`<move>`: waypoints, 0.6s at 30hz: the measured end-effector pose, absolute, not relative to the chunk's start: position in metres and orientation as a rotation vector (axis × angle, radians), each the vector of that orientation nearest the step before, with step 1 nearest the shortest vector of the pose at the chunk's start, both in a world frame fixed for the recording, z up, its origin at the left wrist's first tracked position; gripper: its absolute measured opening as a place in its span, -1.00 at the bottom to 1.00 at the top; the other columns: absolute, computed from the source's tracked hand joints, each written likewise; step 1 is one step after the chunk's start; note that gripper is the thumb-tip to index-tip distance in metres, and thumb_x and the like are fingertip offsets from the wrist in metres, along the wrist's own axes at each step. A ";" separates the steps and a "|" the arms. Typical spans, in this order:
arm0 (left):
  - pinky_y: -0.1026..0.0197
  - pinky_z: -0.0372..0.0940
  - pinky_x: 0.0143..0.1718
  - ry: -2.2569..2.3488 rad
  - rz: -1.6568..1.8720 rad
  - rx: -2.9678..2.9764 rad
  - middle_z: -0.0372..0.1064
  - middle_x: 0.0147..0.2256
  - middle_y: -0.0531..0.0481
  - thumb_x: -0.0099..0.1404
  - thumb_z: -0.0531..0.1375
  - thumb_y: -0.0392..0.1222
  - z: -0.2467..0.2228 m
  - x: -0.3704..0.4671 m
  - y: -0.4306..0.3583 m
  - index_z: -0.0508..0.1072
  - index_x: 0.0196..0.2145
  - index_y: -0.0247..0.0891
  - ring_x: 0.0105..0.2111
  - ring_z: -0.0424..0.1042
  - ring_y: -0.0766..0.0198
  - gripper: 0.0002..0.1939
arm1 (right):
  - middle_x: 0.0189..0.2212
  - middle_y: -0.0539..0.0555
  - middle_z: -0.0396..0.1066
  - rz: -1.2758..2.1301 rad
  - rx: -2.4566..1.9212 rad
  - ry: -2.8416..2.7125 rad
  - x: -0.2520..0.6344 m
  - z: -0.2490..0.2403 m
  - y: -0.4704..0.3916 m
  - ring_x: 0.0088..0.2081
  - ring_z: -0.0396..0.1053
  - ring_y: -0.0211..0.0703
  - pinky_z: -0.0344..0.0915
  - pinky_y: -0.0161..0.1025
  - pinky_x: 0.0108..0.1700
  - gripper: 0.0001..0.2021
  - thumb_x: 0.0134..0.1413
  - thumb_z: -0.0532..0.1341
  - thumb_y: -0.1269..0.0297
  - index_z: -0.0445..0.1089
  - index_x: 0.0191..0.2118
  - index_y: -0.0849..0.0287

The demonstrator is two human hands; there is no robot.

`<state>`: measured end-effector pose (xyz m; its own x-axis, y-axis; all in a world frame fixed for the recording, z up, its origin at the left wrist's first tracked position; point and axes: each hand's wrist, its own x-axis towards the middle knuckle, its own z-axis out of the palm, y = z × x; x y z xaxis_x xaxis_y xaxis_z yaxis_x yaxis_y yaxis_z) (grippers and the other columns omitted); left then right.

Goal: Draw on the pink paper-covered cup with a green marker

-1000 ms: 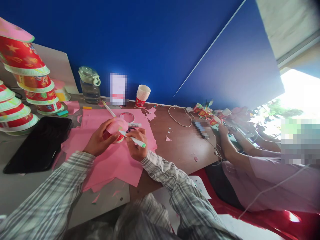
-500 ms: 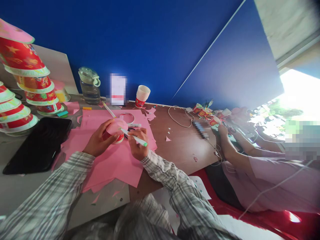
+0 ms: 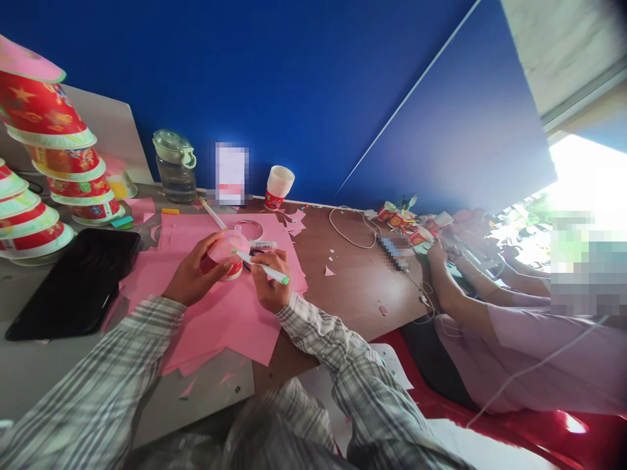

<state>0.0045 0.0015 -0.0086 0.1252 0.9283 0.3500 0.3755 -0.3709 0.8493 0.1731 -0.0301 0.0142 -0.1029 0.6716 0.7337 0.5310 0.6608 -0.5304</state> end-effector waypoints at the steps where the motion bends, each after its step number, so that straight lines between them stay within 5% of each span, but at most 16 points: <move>1: 0.05 0.12 -0.05 1.239 1.236 1.802 0.12 0.05 -0.13 0.02 0.08 0.06 -0.009 0.004 0.002 0.04 0.06 -0.23 0.00 0.16 0.14 -0.33 | -0.41 0.03 0.45 0.160 -0.969 -1.762 0.173 0.014 -0.030 -0.39 0.38 -0.24 0.19 -0.14 -0.14 -0.90 0.10 0.07 0.34 0.31 -0.30 0.18; 18: 0.04 0.08 -0.01 1.109 1.297 1.677 0.10 0.05 -0.13 -0.01 0.14 -0.02 -0.008 0.005 0.001 0.07 0.05 -0.23 0.02 0.13 0.17 -0.33 | -0.40 0.02 0.45 0.185 -0.929 -1.749 0.169 0.017 -0.030 -0.40 0.38 -0.26 0.20 -0.13 -0.10 -0.88 0.11 0.07 0.33 0.32 -0.29 0.20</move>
